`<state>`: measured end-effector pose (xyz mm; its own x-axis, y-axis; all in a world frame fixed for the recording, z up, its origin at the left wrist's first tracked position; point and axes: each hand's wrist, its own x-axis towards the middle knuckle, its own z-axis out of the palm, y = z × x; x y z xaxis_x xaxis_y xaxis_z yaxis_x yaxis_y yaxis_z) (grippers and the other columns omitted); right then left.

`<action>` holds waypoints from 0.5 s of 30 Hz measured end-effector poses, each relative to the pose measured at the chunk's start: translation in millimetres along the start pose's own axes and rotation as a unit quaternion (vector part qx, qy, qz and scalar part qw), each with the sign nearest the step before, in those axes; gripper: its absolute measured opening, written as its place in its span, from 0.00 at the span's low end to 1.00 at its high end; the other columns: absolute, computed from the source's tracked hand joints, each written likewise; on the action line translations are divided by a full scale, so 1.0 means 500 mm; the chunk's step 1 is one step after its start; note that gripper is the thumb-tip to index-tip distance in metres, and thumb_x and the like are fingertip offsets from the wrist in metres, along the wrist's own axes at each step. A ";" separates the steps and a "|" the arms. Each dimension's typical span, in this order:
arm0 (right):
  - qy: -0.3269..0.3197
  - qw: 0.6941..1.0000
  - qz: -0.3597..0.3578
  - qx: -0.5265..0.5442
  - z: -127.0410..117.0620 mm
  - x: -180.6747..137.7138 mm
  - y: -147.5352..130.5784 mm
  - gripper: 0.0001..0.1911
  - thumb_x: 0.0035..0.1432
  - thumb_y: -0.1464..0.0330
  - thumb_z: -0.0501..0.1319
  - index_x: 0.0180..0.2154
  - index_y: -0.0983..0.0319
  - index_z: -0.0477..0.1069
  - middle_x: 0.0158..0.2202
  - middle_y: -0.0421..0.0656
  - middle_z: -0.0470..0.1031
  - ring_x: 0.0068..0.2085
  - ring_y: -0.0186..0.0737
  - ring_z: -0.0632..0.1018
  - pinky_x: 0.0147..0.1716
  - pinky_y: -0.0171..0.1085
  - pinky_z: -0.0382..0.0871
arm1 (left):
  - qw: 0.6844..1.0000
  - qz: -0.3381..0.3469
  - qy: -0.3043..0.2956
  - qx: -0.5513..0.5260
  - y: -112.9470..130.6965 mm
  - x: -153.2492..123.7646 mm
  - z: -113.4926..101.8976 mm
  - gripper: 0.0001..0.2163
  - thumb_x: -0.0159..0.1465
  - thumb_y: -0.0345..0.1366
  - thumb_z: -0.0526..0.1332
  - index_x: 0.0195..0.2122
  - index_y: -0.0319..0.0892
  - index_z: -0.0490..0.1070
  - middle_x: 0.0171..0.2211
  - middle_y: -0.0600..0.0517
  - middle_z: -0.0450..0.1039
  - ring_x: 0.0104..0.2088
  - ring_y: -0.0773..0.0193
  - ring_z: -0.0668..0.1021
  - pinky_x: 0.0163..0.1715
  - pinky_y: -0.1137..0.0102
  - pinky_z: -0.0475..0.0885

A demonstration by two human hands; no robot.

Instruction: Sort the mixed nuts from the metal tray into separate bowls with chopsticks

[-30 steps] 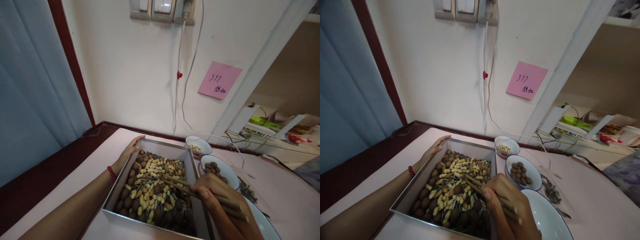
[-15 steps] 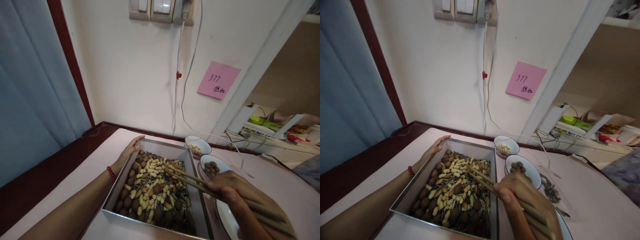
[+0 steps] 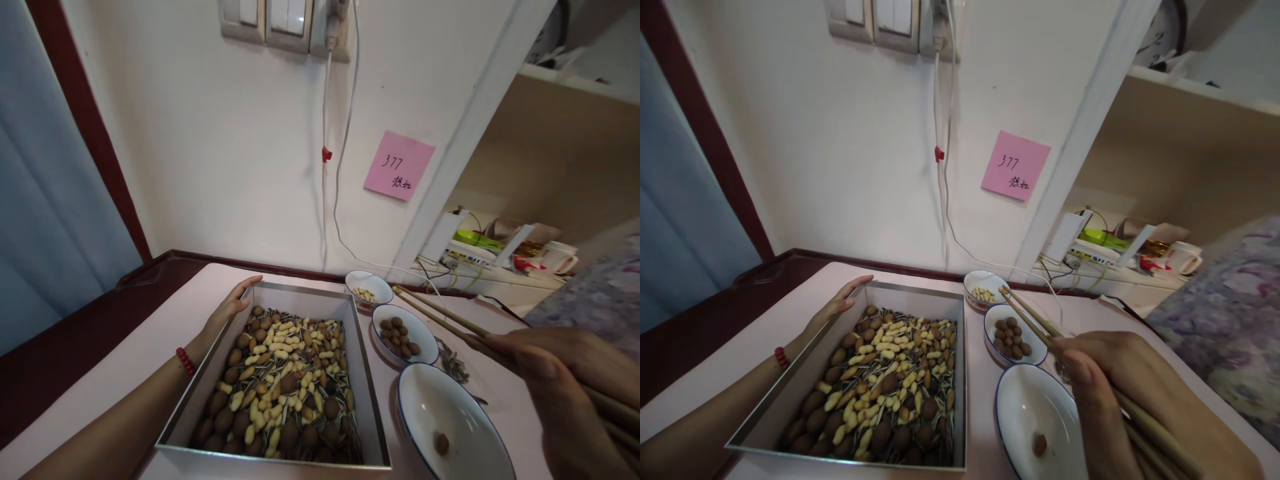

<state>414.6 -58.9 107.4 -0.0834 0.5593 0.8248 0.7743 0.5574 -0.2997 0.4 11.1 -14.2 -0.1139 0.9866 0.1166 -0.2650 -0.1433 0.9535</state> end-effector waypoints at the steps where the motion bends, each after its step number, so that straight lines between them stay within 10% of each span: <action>1: -0.006 1.000 -0.006 -0.008 0.004 0.000 -0.010 0.12 0.69 0.59 0.57 0.36 0.51 0.77 0.33 0.42 0.77 0.32 0.44 0.77 0.31 0.42 0.66 | 1.000 -0.003 -0.001 -0.001 0.001 -0.001 0.000 0.30 0.56 0.44 0.69 0.61 0.45 0.68 0.53 0.44 0.76 0.46 0.44 0.81 0.44 0.58 0.78; 10: -0.064 0.995 -0.026 0.068 0.116 0.006 0.010 0.09 0.71 0.64 0.57 0.38 0.57 0.74 0.36 0.39 0.75 0.38 0.34 0.77 0.38 0.33 0.68 | 1.000 0.001 -0.015 -0.013 0.008 -0.009 0.008 0.28 0.58 0.42 0.68 0.60 0.45 0.68 0.51 0.45 0.78 0.45 0.47 0.82 0.42 0.61 0.78; 15: -0.050 0.994 0.017 0.096 0.098 -0.010 -0.005 0.10 0.72 0.63 0.55 0.41 0.55 0.75 0.40 0.40 0.76 0.42 0.35 0.78 0.37 0.31 0.71 | 1.000 0.002 -0.017 -0.014 -0.005 -0.001 0.002 0.28 0.58 0.42 0.66 0.60 0.47 0.68 0.53 0.45 0.76 0.45 0.47 0.81 0.45 0.58 0.77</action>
<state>382.2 -32.9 80.6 -0.1280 0.6326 0.7638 0.6440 0.6387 -0.4211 2.0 11.0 -16.6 -0.0827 0.9880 0.1301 -0.2905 -0.1488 0.9453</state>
